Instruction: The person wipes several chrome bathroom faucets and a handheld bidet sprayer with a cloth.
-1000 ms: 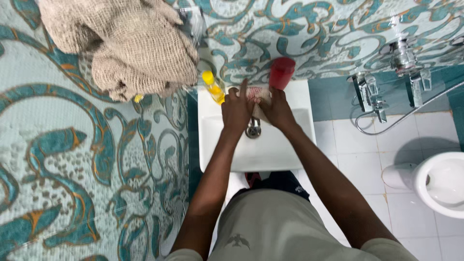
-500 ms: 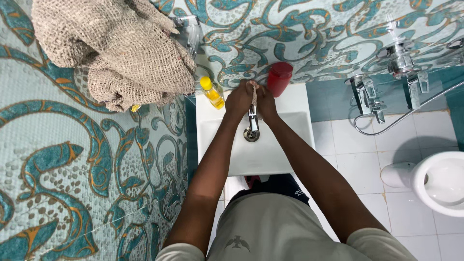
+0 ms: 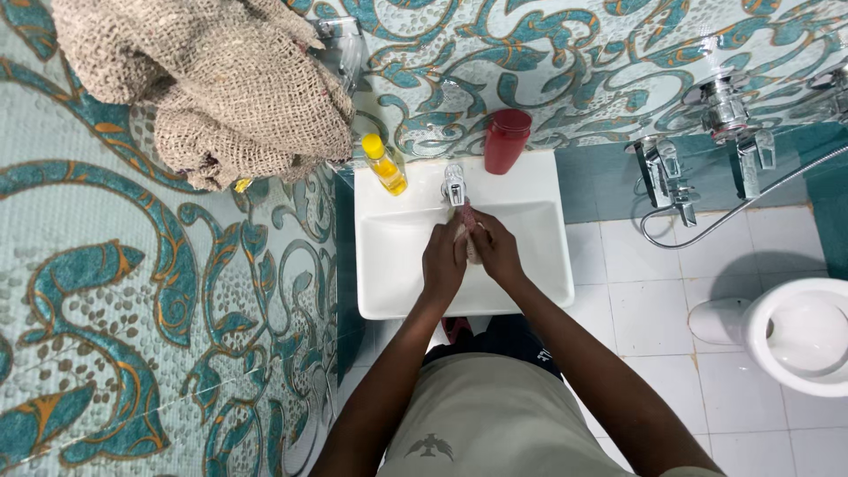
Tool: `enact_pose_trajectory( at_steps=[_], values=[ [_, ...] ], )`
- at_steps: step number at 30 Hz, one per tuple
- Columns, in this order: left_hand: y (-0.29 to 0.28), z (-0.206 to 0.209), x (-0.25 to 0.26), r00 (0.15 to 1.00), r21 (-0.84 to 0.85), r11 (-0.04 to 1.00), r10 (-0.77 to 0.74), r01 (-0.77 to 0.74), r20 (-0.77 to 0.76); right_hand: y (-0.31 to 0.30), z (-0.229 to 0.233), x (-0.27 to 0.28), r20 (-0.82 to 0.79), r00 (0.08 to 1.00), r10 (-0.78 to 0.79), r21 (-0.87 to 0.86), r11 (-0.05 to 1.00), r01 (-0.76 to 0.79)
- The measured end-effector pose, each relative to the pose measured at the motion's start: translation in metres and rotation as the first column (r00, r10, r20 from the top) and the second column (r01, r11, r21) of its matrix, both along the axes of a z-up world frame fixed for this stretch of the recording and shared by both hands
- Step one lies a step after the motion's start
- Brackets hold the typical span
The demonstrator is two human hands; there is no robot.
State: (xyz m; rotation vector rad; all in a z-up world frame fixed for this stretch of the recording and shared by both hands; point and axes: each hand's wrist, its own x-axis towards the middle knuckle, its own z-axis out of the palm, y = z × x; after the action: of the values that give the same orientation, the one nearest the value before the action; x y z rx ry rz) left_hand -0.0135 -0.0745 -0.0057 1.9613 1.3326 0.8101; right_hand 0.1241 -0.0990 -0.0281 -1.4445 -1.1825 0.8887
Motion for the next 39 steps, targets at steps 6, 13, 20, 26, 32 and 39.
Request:
enact_pose_trajectory(
  at_steps=[6, 13, 20, 26, 32, 39],
  values=[
    [0.013, 0.006, -0.001, 0.866, -0.401, 0.907, 0.301, -0.129, 0.400, 0.046, 0.000, 0.012, 0.061, 0.996, -0.060, -0.022, 0.998, 0.061],
    [0.062, 0.005, 0.004, 0.949, 0.242, 0.968, -0.010, -0.070, 0.316, 0.059, 0.010, 0.008, 0.372, 0.926, -0.064, 0.365, 0.927, -0.082],
    [0.084, -0.019, -0.001, 0.975, 0.168, 0.986, -0.055, 0.018, 0.217, 0.077, 0.009, 0.018, 0.343, 0.937, 0.062, 0.185, 0.974, -0.132],
    [0.081, -0.016, 0.005, 0.996, 0.027, 0.995, 0.093, -0.093, -0.004, 0.077, 0.004, 0.017, 0.262, 0.964, 0.046, 0.029, 0.998, -0.055],
    [0.076, -0.007, 0.007, 0.980, -0.100, 0.988, 0.103, -0.121, -0.172, 0.079, -0.041, 0.020, 0.146, 0.989, 0.035, -0.280, 0.960, 0.008],
    [0.047, 0.003, -0.004, 0.972, -0.260, 0.959, 0.057, -0.118, -0.228, 0.051, -0.034, 0.027, -0.375, 0.925, 0.068, -0.395, 0.890, -0.226]
  ],
)
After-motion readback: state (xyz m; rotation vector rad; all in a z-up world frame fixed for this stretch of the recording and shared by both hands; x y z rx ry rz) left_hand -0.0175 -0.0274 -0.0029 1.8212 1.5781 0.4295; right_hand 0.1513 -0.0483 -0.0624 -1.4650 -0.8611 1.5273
